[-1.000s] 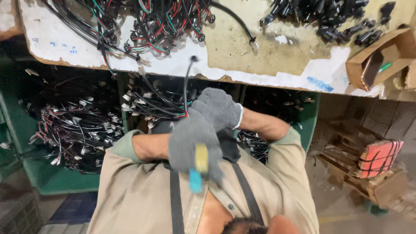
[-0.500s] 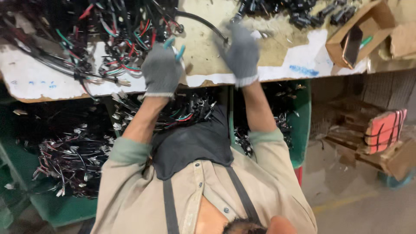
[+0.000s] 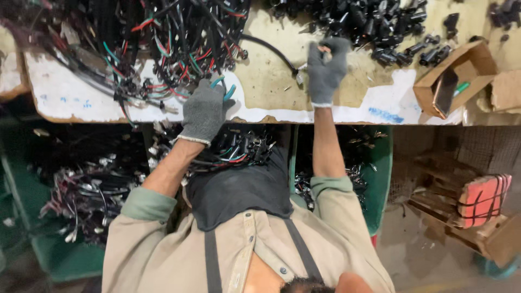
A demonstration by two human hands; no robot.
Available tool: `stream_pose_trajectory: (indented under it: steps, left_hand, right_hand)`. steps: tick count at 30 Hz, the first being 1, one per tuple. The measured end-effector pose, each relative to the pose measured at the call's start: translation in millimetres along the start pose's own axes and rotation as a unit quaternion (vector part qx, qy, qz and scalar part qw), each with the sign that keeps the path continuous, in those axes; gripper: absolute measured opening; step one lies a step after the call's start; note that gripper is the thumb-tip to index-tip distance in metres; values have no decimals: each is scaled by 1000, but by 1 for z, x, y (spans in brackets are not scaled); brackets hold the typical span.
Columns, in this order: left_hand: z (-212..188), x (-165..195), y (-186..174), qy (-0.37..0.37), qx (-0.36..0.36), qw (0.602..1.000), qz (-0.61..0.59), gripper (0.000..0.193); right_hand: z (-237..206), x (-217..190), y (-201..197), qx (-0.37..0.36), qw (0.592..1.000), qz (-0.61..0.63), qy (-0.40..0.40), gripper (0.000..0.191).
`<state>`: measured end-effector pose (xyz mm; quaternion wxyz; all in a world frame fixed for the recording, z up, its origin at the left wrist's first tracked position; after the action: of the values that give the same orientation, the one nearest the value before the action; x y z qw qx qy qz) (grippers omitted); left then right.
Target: The person, wearing gloves, uses pliers to cut and strip insulation from the ends of electrical wires at a workbench. They process one wire at a time, pulling stripped wires and placing them into a green bin below the table while more wires wait on the tabletop.
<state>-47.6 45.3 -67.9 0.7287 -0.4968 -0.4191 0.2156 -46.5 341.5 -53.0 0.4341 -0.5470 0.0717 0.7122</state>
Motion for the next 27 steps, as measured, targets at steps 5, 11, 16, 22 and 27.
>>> stream_pose_trajectory:
  steps: [5, 11, 16, 22, 27]
  left_hand:
    - [9, 8, -19, 18, 23, 999, -46, 34]
    - [3, 19, -94, -159, -23, 823, -545, 16]
    - [-18, 43, -111, -160, -81, 855, -487, 13]
    - [-25, 38, -101, -119, -13, 881, -459, 15]
    - [-20, 38, -106, -42, 13, 917, -397, 20]
  right_hand:
    - [-56, -40, -1, -11, 996, 26, -84, 28]
    - [-86, -92, -5, -288, 934, 17, -212, 34]
    - [-89, -105, 3, -386, 894, 27, -224, 55]
    - [-89, -100, 11, -454, 863, -7, -221, 65]
    - [-90, -101, 17, -452, 869, 36, -199, 64]
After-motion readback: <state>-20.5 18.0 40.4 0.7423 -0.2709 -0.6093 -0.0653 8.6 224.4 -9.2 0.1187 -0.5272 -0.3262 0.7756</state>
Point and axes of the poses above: each hand's wrist, its own z-axis towards the middle knuckle, its own y-axis out of the palm, x = y × z, the point moved 2 cm from there along z, towards the middle knuckle, and after that the axes turned 4 degrees about y, right-handed, at the moved point
